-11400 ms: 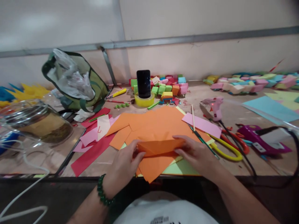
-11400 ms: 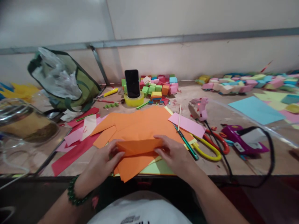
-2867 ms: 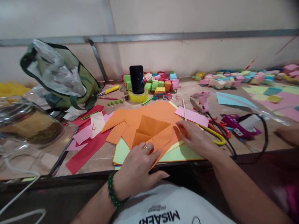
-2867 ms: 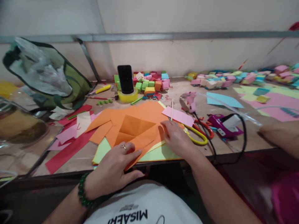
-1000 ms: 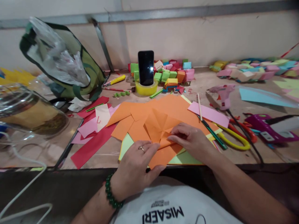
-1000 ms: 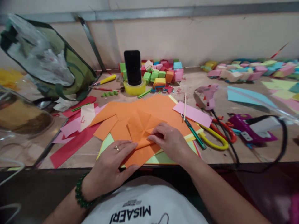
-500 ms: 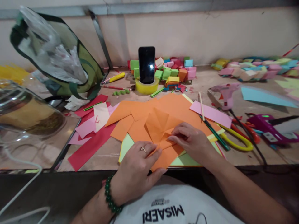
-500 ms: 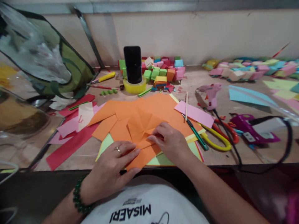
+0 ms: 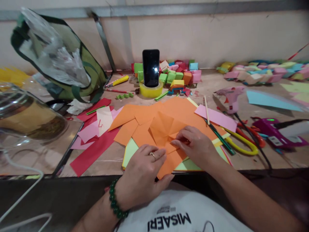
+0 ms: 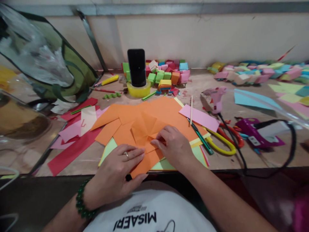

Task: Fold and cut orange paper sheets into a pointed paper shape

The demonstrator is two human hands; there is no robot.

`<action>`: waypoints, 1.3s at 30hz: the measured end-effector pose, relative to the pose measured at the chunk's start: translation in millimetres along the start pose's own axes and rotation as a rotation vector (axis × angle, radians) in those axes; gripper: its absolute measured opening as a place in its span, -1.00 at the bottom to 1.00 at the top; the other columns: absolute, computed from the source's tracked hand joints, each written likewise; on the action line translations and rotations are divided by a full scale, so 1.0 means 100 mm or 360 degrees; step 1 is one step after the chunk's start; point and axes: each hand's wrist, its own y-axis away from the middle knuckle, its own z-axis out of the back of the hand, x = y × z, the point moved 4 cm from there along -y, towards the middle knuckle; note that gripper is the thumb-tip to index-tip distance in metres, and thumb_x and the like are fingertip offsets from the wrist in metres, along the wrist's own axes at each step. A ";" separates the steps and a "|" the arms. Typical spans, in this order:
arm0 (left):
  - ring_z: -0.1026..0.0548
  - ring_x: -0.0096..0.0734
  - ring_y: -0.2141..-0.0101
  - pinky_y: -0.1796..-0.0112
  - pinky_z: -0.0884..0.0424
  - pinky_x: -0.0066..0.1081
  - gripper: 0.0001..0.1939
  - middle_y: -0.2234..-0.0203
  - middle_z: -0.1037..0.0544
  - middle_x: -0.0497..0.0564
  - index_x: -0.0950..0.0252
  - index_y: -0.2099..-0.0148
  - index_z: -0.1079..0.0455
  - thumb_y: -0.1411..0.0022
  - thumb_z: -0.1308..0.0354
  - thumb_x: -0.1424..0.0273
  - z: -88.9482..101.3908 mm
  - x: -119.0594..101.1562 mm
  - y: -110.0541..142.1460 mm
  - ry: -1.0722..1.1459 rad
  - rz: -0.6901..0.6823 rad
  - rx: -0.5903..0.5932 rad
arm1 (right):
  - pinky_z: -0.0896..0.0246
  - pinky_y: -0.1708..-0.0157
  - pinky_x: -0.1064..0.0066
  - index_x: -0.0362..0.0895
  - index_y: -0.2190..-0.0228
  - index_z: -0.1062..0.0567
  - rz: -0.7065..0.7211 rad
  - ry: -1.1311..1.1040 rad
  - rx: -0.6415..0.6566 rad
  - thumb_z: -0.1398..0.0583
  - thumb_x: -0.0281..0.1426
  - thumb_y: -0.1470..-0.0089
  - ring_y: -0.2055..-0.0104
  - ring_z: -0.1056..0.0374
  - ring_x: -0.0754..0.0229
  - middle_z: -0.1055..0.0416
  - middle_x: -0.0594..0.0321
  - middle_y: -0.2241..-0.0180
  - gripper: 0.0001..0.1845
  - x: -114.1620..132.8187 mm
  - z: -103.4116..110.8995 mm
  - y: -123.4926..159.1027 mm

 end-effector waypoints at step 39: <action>-0.44 -0.15 0.31 0.29 -0.41 -0.21 -0.72 0.40 -0.48 0.12 0.36 0.23 -0.34 -0.35 0.07 0.27 0.00 -0.22 -0.48 -0.0533 0.0214 0.0327 | -0.30 0.08 0.13 -0.16 0.16 -0.46 0.0510 0.0157 -0.0245 -0.11 -0.56 -0.03 0.10 -0.30 0.03 -0.44 0.05 0.16 -0.69 -0.26 0.29 0.32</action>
